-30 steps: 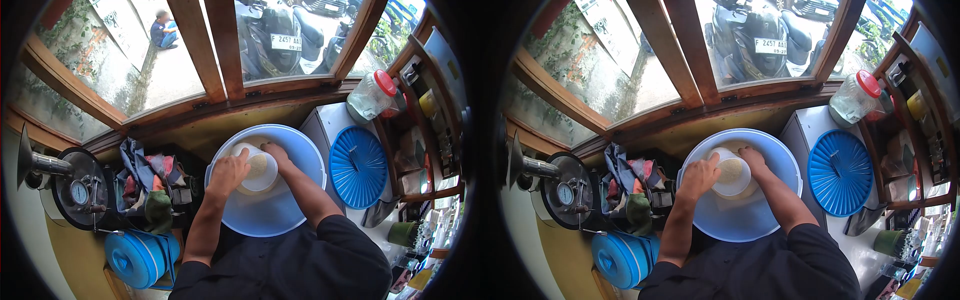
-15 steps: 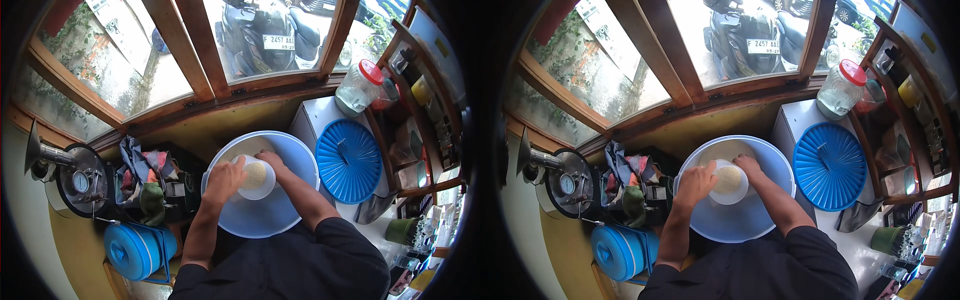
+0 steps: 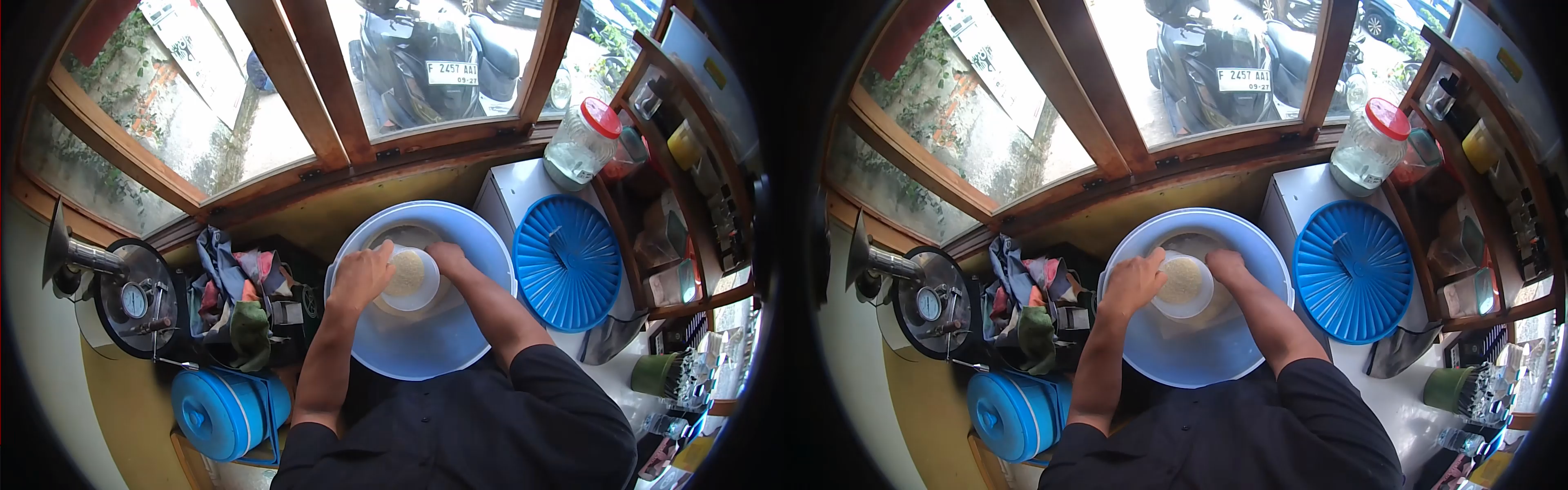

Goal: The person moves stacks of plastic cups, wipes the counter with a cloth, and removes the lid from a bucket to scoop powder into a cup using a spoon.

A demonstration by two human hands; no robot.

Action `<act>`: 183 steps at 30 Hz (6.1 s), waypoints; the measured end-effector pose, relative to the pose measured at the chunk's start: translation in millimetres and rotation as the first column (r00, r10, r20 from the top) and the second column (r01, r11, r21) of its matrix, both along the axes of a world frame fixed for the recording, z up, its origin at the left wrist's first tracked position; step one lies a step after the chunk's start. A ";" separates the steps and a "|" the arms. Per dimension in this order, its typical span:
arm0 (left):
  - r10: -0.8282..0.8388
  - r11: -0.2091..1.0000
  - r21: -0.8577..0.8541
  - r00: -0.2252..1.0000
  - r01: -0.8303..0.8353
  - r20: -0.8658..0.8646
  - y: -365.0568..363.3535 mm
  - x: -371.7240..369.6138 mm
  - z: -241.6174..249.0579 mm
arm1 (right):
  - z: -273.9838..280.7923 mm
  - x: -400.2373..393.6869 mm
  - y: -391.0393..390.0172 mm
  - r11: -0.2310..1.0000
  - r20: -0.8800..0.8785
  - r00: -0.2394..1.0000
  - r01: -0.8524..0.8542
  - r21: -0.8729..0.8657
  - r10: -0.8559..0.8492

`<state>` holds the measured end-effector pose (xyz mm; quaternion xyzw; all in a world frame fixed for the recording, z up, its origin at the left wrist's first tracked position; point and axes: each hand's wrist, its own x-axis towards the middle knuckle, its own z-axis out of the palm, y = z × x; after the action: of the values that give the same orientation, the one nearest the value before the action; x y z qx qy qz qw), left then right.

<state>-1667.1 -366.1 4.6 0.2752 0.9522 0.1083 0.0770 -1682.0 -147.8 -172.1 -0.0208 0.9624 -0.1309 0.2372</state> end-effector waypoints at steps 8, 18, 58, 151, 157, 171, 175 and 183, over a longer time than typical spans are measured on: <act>-0.012 1.000 -0.026 0.991 0.015 0.134 -5.0 -82.6 -35.6 | -31.5 -48.8 -21.7 0.829 0.410 0.906 -0.147 0.540 -0.106; -0.008 1.000 0.020 0.942 0.001 0.335 4.1 -151.0 -70.0 | -172.2 -37.8 -2.3 0.836 0.307 0.831 -0.525 0.160 0.463; -0.026 0.999 0.036 0.787 0.004 0.616 6.0 -164.3 -96.5 | 29.6 -88.2 15.3 0.808 0.831 0.528 -0.559 0.185 0.175; -0.059 0.984 -0.102 0.808 0.146 0.586 4.1 -161.3 -93.9 | 221.3 -94.7 -40.2 0.759 0.520 0.819 -0.494 0.424 0.243; -0.006 0.987 -0.124 0.809 0.098 0.587 5.2 -162.7 -90.9 | 37.7 -111.7 10.8 0.833 0.496 0.853 -0.387 0.395 0.161; -0.015 0.998 -0.046 0.871 0.043 0.490 -1.2 -157.9 -92.9 | -99.5 -57.0 6.5 0.703 0.512 0.662 -0.695 0.148 0.547; -0.060 0.998 0.018 0.846 0.060 0.530 2.3 -162.7 -119.8 | -104.3 -39.5 -15.4 0.657 0.582 0.512 -0.752 -0.050 0.631; -0.097 0.988 -0.065 0.887 0.141 0.451 4.1 -155.0 -84.1 | -108.6 -43.3 -23.3 0.904 0.712 0.574 -0.130 -0.408 0.404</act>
<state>-1822.2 -362.0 -79.5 0.2970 0.8945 0.1176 0.3128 -1725.4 -171.1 -280.7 -0.1458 0.7132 -0.2385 0.6428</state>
